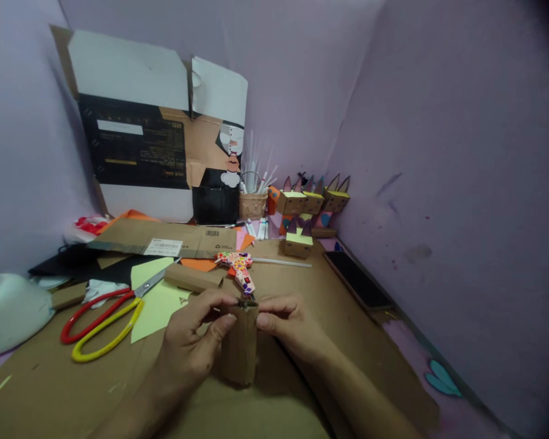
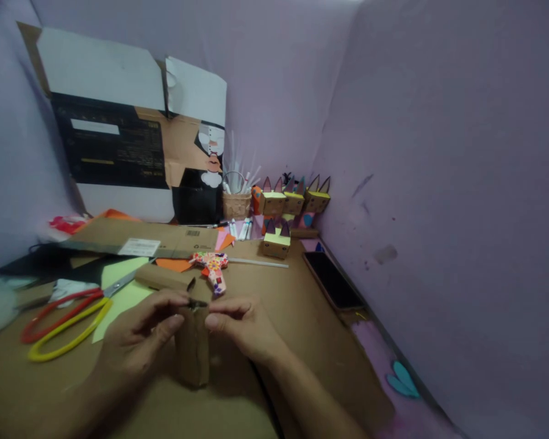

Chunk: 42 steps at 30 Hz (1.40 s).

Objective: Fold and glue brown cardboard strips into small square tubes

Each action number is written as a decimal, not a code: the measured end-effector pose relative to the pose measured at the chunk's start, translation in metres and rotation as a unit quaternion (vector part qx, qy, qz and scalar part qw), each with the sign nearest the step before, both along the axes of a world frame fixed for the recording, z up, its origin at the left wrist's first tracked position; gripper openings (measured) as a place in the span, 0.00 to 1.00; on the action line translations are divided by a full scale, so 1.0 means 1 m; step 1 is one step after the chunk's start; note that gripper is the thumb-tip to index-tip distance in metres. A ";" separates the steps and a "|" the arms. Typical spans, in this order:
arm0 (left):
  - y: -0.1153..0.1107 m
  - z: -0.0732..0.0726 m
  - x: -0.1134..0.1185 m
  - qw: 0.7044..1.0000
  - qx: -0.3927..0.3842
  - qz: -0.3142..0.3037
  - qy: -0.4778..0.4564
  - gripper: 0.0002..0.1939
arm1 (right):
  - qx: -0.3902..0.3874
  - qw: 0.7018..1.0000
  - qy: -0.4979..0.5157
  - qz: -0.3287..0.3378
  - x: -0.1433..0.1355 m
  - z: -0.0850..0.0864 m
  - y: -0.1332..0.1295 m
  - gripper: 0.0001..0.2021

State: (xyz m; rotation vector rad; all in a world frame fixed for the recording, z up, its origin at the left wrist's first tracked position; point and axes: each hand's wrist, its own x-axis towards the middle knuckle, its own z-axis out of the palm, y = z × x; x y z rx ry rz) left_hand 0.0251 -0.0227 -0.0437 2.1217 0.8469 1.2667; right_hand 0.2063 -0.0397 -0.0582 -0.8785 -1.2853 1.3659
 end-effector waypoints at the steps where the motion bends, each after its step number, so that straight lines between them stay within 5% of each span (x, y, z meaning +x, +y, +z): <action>1: 0.000 0.002 -0.002 1.000 0.007 -0.015 0.014 0.09 | -0.006 1.000 0.012 0.003 0.000 0.000 -0.001 0.12; 6: -0.002 0.009 -0.006 0.998 -0.002 -0.061 0.032 0.06 | 0.014 1.000 0.023 -0.007 -0.001 0.001 -0.003 0.14; 11: -0.004 0.010 -0.005 0.997 -0.017 -0.063 0.045 0.05 | 0.061 0.994 -0.001 -0.087 -0.008 0.005 -0.009 0.06; 15: -0.004 0.010 -0.004 0.996 -0.030 -0.066 0.046 0.05 | 0.111 0.985 0.038 -0.125 -0.009 0.006 -0.013 0.17; 19: 0.001 0.009 -0.006 0.995 -0.055 -0.079 0.035 0.05 | 0.255 0.954 -0.160 -0.011 0.003 0.021 -0.007 0.14; 25: 0.014 0.016 -0.007 0.989 -0.089 -0.105 0.054 0.05 | 0.247 0.932 -0.252 0.080 0.016 0.051 0.011 0.06; 31: 0.019 0.022 -0.002 0.981 -0.065 -0.181 0.041 0.07 | 0.278 0.911 -0.280 0.118 0.020 0.060 0.017 0.04; 42: 0.009 0.016 -0.006 0.992 0.009 -0.102 0.068 0.08 | 0.268 0.888 -0.372 -0.026 0.003 0.061 -0.004 0.05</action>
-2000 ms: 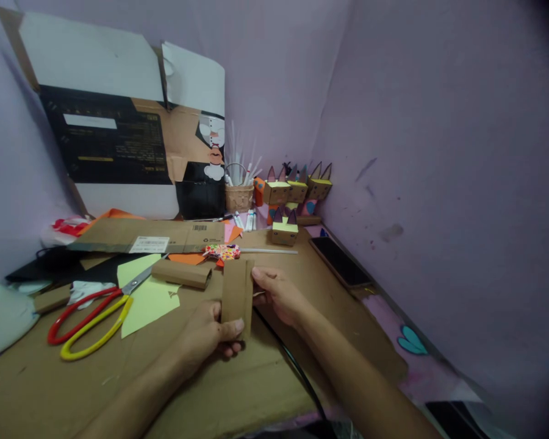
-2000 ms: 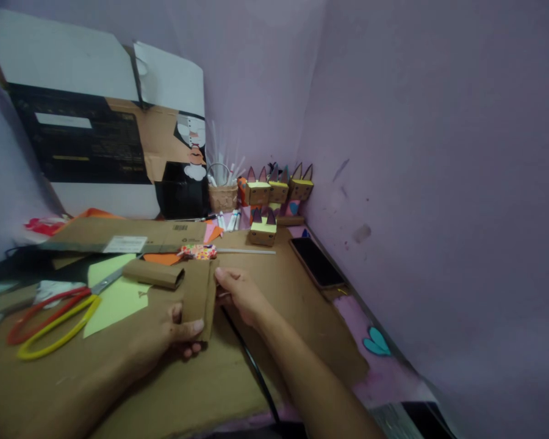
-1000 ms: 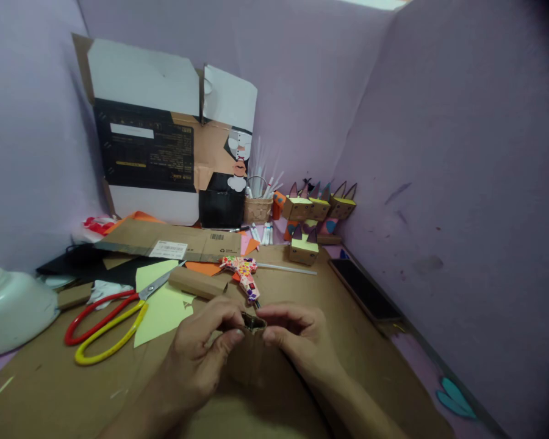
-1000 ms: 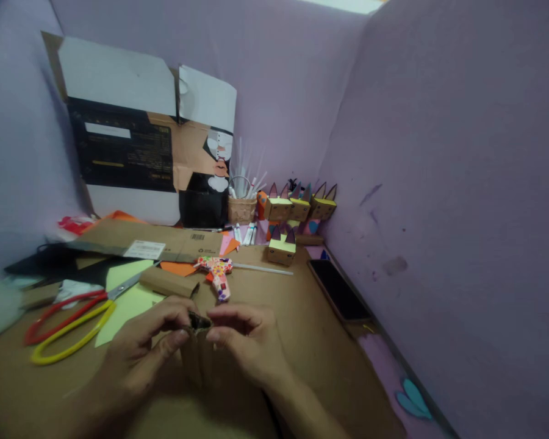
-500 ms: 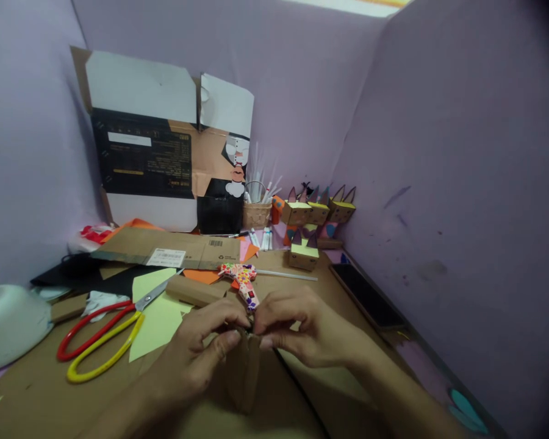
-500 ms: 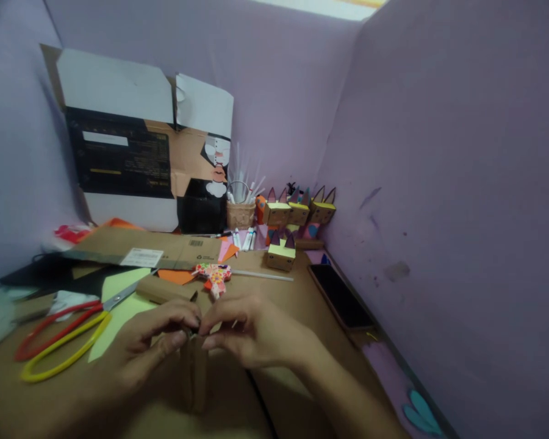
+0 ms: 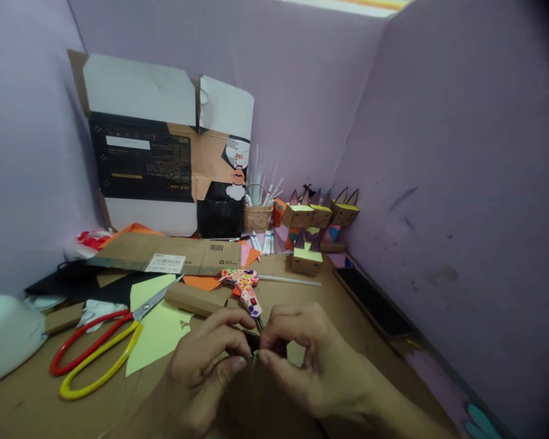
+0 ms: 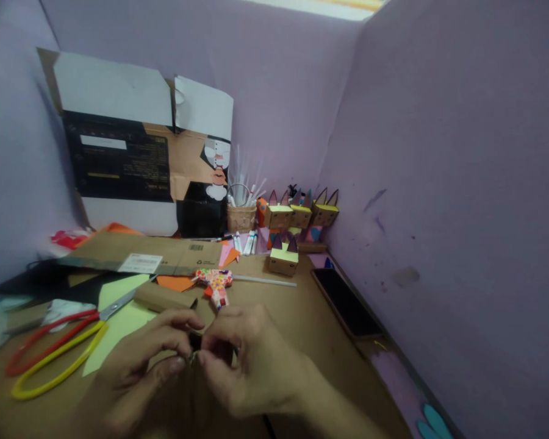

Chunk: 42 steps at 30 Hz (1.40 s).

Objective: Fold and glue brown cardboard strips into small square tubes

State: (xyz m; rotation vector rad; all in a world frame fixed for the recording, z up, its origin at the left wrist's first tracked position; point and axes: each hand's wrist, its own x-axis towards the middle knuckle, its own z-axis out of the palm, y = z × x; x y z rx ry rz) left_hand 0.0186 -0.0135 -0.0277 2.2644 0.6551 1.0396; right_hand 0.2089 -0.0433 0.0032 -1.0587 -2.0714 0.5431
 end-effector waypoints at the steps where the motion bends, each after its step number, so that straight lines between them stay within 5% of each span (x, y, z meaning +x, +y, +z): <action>1: 0.000 0.000 0.000 1.000 0.007 0.005 0.000 0.08 | 0.005 1.000 0.009 -0.002 -0.002 -0.001 0.000 0.05; 16: -0.003 -0.004 0.001 0.996 0.037 0.056 -0.064 0.10 | 0.005 1.000 0.022 -0.012 -0.008 -0.002 0.001 0.05; 22: -0.004 -0.008 0.001 0.991 -0.022 0.076 -0.112 0.12 | -0.007 1.000 0.005 0.003 -0.005 0.002 0.000 0.06; 30: -0.003 -0.003 0.000 0.993 0.076 0.076 -0.056 0.13 | -0.026 0.999 -0.013 0.035 -0.004 0.007 -0.003 0.11; 42: -0.005 0.000 0.008 0.989 0.082 0.114 -0.040 0.08 | -0.010 0.998 0.057 0.034 -0.011 -0.002 0.003 0.09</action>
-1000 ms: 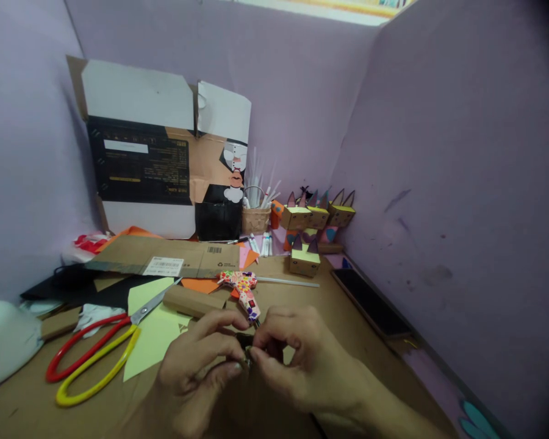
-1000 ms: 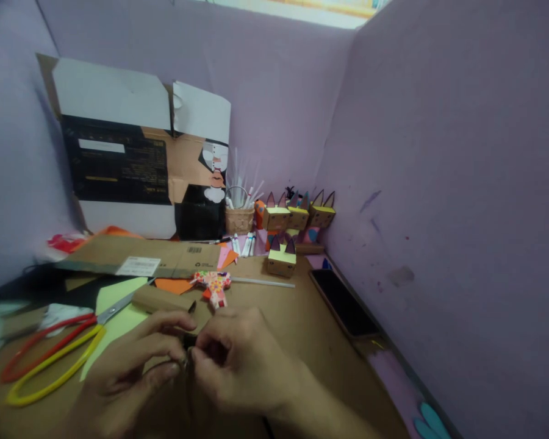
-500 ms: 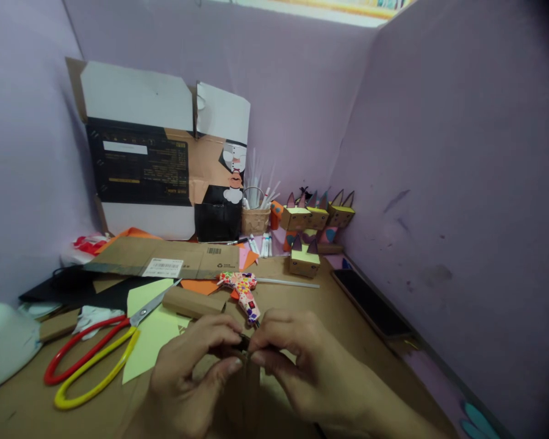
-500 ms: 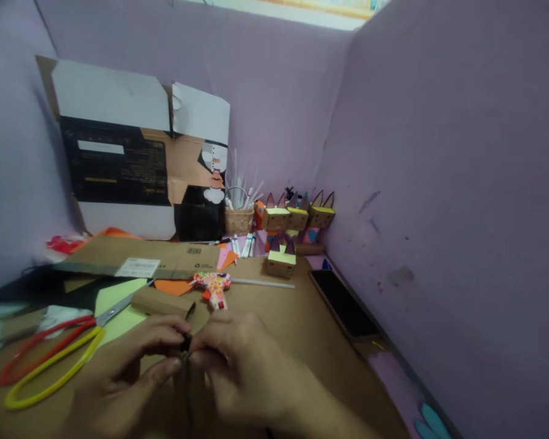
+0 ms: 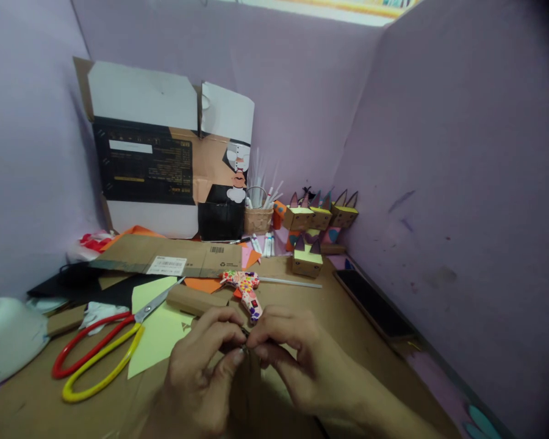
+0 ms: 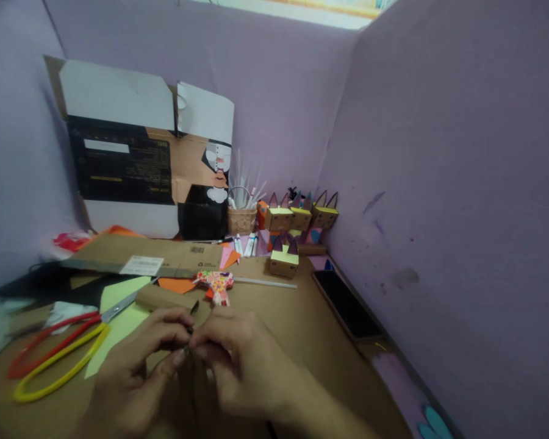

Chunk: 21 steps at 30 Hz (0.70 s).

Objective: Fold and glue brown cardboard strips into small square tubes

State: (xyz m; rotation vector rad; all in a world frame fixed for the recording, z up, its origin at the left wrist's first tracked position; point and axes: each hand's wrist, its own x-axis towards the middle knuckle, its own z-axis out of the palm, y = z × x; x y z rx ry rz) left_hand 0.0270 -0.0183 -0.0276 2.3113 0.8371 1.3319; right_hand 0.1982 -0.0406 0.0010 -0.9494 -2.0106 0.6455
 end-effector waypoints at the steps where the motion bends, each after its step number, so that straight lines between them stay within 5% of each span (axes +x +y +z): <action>1: 0.001 0.001 0.001 1.000 -0.015 0.005 -0.006 0.08 | 0.002 1.000 0.014 -0.008 -0.001 -0.002 0.001 0.08; 9: 0.009 0.005 0.000 0.981 -0.155 0.045 -0.109 0.04 | -0.062 0.984 0.165 -0.012 -0.006 -0.020 0.005 0.32; 12: 0.011 0.002 0.001 0.970 -0.177 0.065 -0.156 0.02 | -0.080 0.987 0.123 -0.059 -0.010 -0.026 0.006 0.29; 17: 0.009 -0.001 0.003 0.966 -0.198 0.051 -0.160 0.03 | -0.066 0.991 0.038 -0.109 -0.013 -0.035 0.007 0.08; 21: 0.007 -0.005 -0.001 0.965 -0.216 0.023 -0.149 0.02 | -0.057 0.992 0.021 -0.107 -0.009 -0.037 0.009 0.06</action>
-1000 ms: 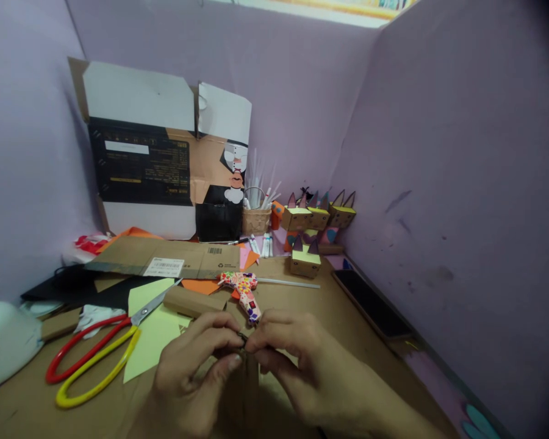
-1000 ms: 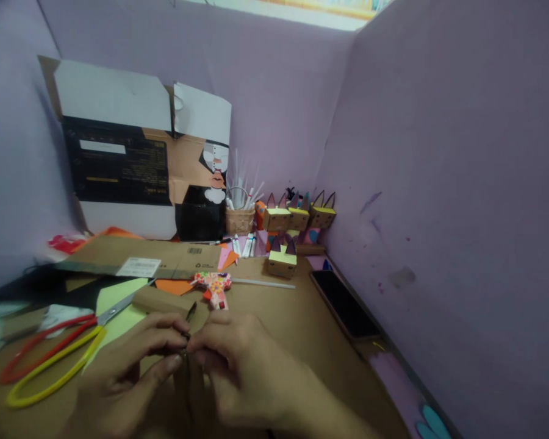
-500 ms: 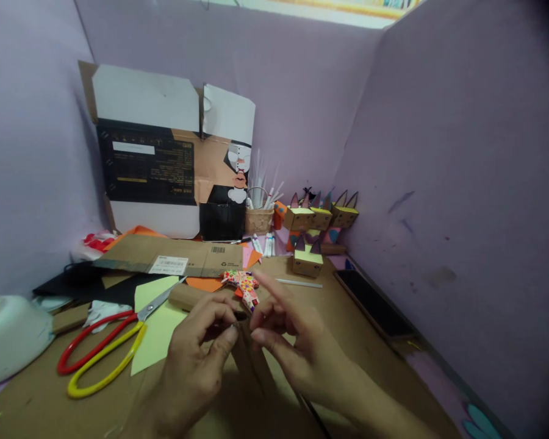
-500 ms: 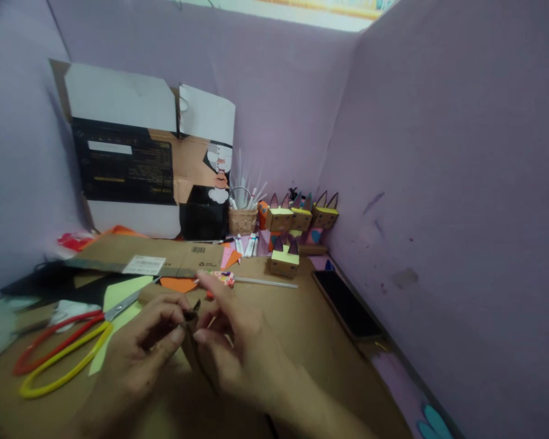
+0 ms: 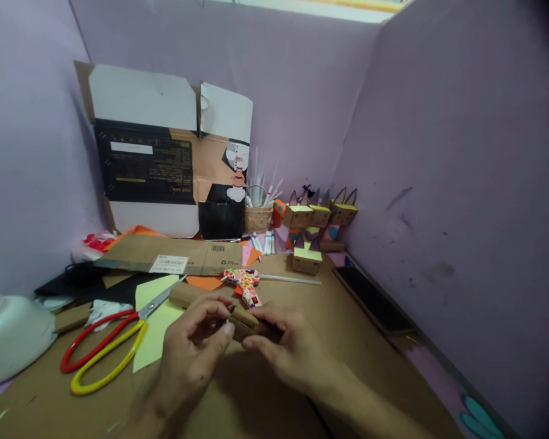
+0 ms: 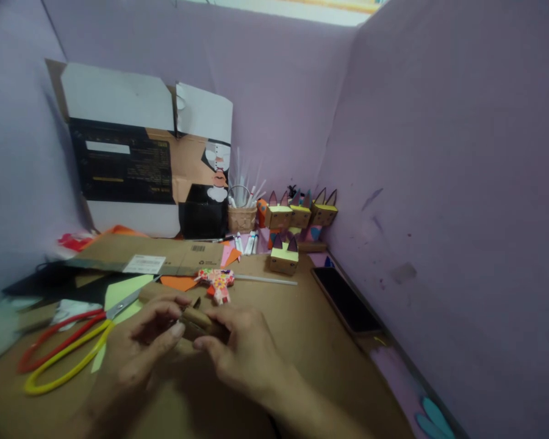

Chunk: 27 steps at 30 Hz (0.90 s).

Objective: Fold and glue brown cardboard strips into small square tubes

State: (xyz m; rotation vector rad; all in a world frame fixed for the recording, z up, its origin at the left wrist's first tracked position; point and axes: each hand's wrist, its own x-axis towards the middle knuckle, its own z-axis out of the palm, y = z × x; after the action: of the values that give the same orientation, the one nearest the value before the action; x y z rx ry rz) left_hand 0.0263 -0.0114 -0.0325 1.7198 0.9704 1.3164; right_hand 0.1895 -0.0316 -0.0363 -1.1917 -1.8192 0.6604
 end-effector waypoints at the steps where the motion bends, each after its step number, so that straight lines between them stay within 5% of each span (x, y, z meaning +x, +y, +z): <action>1: 0.000 -0.001 -0.001 1.000 -0.002 0.000 0.000 0.02 | 0.001 1.000 -0.007 0.001 0.001 0.000 0.000 0.06; 11: 0.009 -0.001 -0.017 0.986 -0.063 -0.097 0.117 0.08 | -0.018 0.997 -0.078 0.022 0.008 0.004 0.000 0.05; 17: 0.009 0.003 -0.013 0.982 -0.159 -0.065 -0.073 0.06 | -0.032 0.999 -0.026 0.029 0.009 0.004 0.004 0.05; 20: 0.011 0.005 -0.014 0.981 -0.170 -0.026 -0.084 0.08 | -0.052 0.998 -0.006 0.026 0.011 0.000 0.007 0.06; 24: 0.014 0.001 -0.015 0.982 -0.177 -0.071 -0.004 0.18 | -0.087 0.996 -0.005 0.017 0.012 -0.005 0.008 0.05; 27: 0.011 -0.005 -0.008 0.975 -0.150 -0.112 0.116 0.12 | -0.081 0.996 -0.036 0.011 0.009 -0.006 0.006 0.05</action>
State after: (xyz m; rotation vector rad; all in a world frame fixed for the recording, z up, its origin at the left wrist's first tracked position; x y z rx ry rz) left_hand 0.0185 0.0000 -0.0378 1.7107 1.0134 0.7929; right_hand 0.1989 -0.0259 -0.0423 -1.3175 -1.8705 0.7985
